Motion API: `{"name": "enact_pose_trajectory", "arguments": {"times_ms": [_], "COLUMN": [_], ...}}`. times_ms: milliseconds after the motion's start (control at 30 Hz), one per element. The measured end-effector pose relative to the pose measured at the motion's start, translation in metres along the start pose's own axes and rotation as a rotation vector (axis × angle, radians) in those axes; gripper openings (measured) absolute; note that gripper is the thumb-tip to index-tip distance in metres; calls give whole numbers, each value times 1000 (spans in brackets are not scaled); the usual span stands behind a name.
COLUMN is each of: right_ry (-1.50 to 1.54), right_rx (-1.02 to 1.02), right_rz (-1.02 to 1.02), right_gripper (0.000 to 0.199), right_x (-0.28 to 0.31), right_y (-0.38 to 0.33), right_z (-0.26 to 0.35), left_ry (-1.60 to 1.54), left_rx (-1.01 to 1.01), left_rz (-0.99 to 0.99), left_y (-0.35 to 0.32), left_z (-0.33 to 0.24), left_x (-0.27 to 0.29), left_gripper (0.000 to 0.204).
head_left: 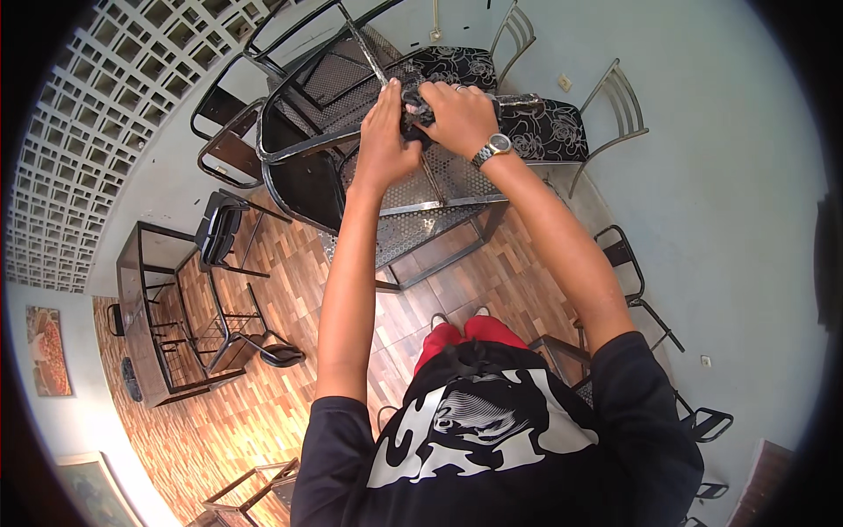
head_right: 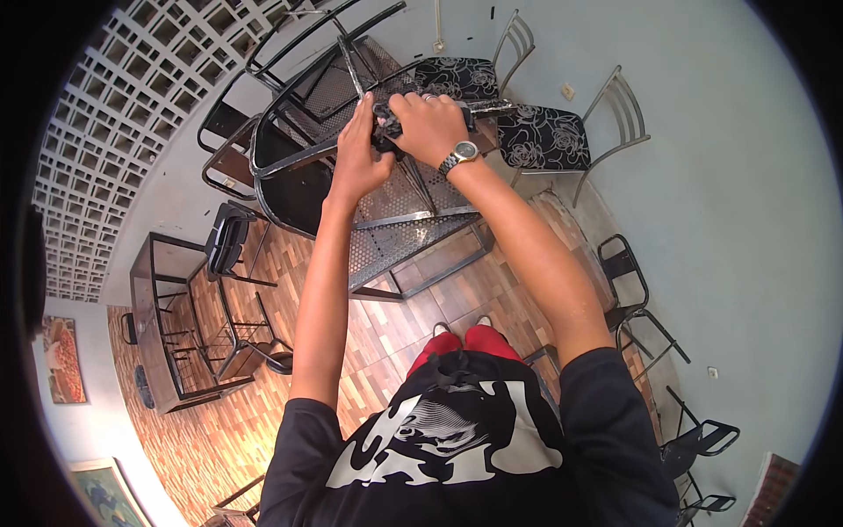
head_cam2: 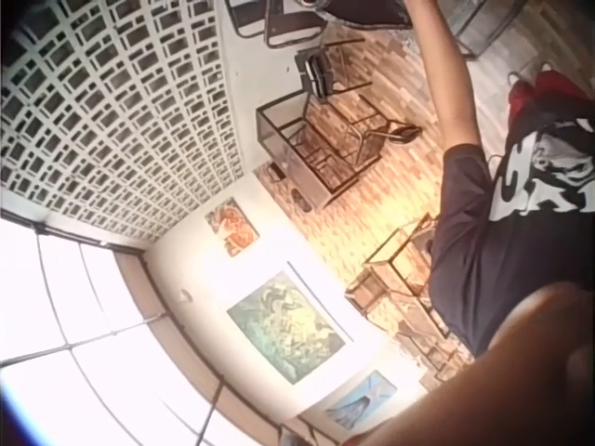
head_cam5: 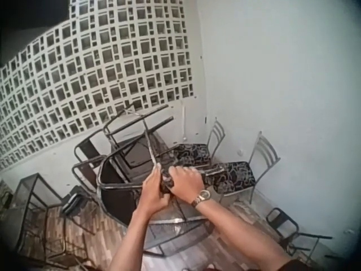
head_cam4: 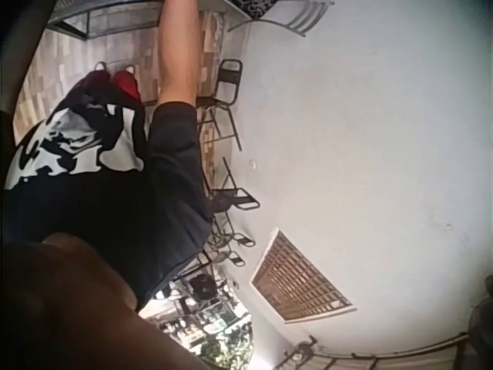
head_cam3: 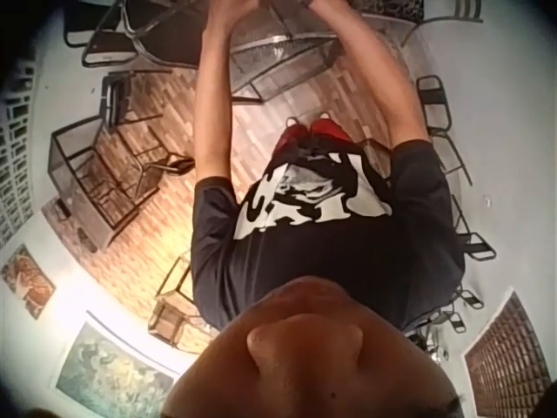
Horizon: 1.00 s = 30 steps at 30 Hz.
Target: Wiping down metal chairs with a cleaning cloth in a cafe area.
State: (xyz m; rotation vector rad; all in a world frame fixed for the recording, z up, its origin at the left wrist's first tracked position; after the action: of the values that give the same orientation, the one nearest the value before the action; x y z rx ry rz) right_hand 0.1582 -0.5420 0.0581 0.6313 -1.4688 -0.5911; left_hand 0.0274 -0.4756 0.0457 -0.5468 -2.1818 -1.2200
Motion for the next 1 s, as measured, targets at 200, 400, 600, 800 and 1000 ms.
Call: {"name": "enact_pose_trajectory", "arguments": {"times_ms": [200, 400, 600, 800, 1000], "right_ry": [-41, -78, -93, -20, 95], "right_rx": [43, -94, -218, -217, -368], "right_rz": [-102, 53, 94, 212, 387], "right_gripper": [42, 44, 41, 43, 42], "right_x": [33, 45, 34, 15, 7], "right_y": [-13, -14, -9, 13, 33], "right_z": [-30, -48, -32, -4, -7], "left_ry": [-1, 21, 160, 63, 36], "left_rx": [7, 62, -4, 39, 79], "left_rz": [16, 66, 56, 32, 44], "left_y": [-3, -4, -13, -13, -12], "left_z": [4, 1, -3, -3, 2], "left_x": [3, 8, 13, 9, 10], "left_gripper": [87, 85, 85, 85, 86]}}
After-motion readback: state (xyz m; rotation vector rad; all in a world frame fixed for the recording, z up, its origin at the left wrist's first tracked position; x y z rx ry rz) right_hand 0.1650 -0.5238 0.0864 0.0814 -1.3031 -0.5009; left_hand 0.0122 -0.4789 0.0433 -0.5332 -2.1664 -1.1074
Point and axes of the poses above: each hand's wrist, its own y-axis towards the middle knuckle, its own x-axis out of the back of the hand, z = x × y, the point moved 4 cm from there along y, towards the middle knuckle, and after that the axes turned 8 degrees about x, right-handed, at the moved point
